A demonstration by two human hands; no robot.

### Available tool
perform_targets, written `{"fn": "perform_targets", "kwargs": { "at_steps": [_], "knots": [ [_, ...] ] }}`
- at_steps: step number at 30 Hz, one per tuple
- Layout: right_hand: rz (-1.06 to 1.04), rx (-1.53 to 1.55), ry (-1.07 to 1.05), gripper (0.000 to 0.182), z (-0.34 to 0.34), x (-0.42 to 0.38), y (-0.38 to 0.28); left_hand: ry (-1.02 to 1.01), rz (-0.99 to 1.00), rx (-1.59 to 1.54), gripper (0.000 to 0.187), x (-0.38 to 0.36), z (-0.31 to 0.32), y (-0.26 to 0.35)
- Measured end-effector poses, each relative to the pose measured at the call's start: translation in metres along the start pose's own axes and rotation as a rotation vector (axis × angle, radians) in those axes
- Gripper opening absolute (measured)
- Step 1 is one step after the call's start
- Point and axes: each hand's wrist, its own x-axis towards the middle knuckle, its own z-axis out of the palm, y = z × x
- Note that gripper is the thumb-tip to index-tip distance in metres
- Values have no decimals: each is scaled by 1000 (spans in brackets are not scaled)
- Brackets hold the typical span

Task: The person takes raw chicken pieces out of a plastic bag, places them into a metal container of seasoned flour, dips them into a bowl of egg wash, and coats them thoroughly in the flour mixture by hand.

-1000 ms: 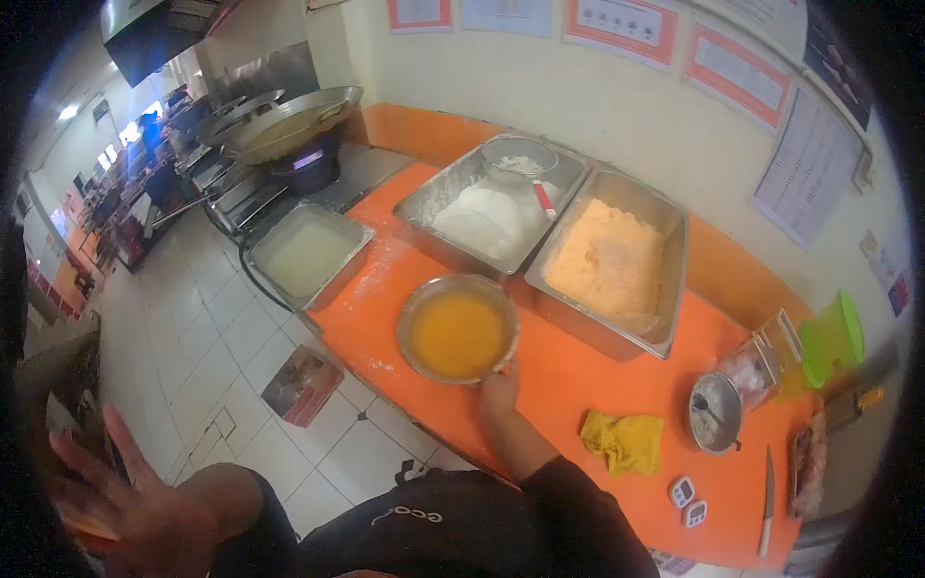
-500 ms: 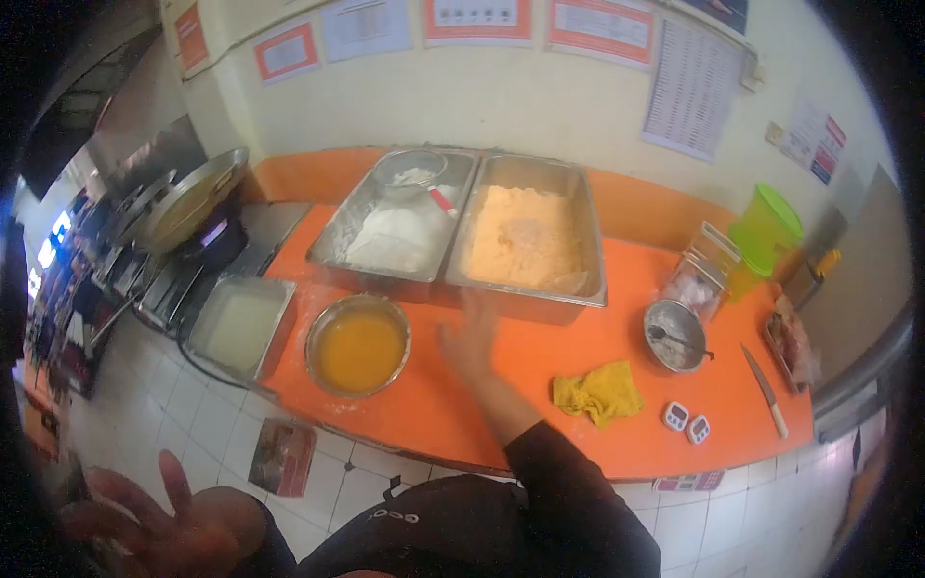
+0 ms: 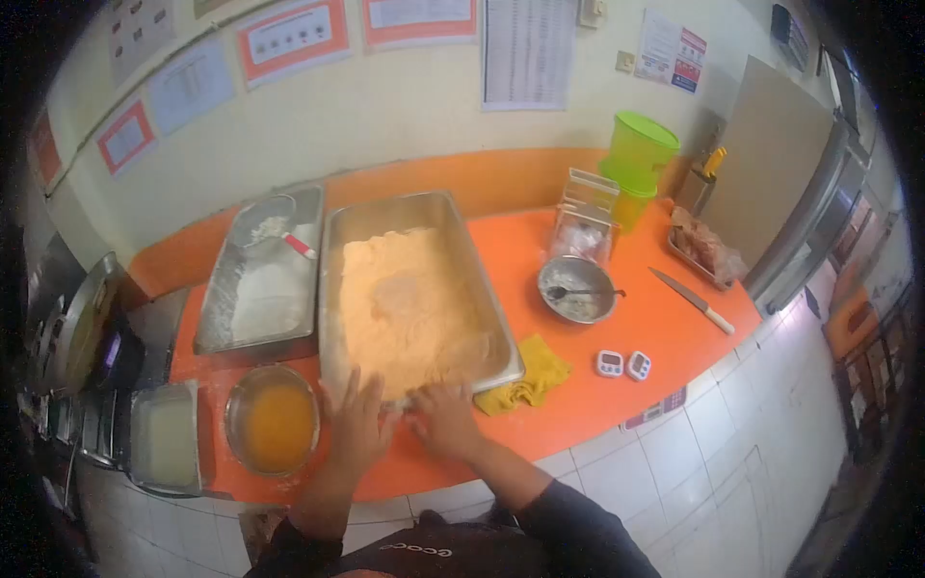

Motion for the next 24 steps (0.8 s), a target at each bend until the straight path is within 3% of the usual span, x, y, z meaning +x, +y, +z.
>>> {"fn": "perform_targets", "kwargs": {
  "at_steps": [3, 4, 6, 7, 9, 12, 14, 16, 18, 20, 22, 24],
  "knots": [
    [-240, 352, 92, 37, -15, -65, 22, -72, 68, 23, 31, -53, 28, 5],
    [-272, 302, 343, 39, -13, -87, 43, -79, 106, 64, 29, -64, 31, 6],
    [-46, 168, 672, 39, -14, -109, 94, -46, 84, 14, 24, -77, 24, 17],
    [221, 89, 740, 37, -20, -113, 108, -32, 69, -9, 22, -81, 20, 24],
    [336, -86, 647, 33, -31, -93, 141, -46, 49, 32, 24, -89, 17, 33],
    [132, -2, 40, 31, -17, -91, 205, -193, 44, 20, 27, -77, -15, 62],
    [530, 351, -76, 25, -18, -79, 246, -256, 36, -30, 31, -56, -29, 70],
    [725, 577, -55, 19, -40, -64, 285, -262, 12, -98, 35, -38, -31, 62],
    [521, 399, 75, 15, -70, -36, 290, -276, 27, 16, 33, -7, -24, 48],
    [119, -52, 172, 16, -111, -7, 247, -413, 23, 54, 32, 31, -1, 31],
    [-298, 53, -9, 19, -139, 12, 161, -579, 39, 36, 33, 64, 37, 12],
    [-424, -346, -424, 16, -104, 7, 117, -830, -27, 157, 37, 95, 69, 6]
  ]
}}
